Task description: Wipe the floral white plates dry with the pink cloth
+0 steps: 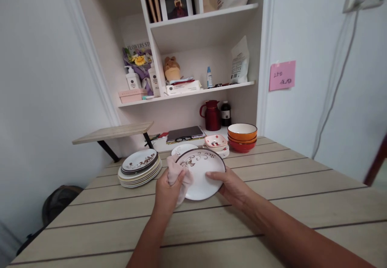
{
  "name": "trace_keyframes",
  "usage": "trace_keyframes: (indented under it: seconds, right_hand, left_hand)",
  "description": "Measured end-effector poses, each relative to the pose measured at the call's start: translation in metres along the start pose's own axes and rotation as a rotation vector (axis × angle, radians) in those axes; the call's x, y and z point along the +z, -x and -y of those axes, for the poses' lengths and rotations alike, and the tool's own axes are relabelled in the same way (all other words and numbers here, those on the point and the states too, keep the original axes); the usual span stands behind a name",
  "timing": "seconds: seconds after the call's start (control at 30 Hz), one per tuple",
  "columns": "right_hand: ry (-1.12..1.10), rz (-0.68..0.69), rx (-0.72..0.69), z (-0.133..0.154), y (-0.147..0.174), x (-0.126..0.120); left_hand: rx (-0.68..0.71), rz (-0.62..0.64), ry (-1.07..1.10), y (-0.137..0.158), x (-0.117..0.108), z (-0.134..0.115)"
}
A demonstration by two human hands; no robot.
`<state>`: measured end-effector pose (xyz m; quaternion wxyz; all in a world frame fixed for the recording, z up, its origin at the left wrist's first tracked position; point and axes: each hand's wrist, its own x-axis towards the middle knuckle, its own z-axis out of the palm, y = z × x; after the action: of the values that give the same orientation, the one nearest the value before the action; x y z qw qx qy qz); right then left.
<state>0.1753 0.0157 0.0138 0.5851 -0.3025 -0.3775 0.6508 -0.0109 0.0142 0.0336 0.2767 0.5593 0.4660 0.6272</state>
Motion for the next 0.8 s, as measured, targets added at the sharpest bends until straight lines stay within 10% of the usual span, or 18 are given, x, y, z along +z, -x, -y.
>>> trace_keyframes:
  seconds: [0.3,0.8]
  right_hand:
    - [0.142,0.014,-0.121,0.015,0.005,0.004]
    - [-0.315,-0.178,-0.018,-0.014,0.007,0.024]
  left_hand:
    - [-0.096,0.068,0.026,0.0,0.0,0.001]
    - [-0.383,0.203,0.709,0.014,0.023,0.005]
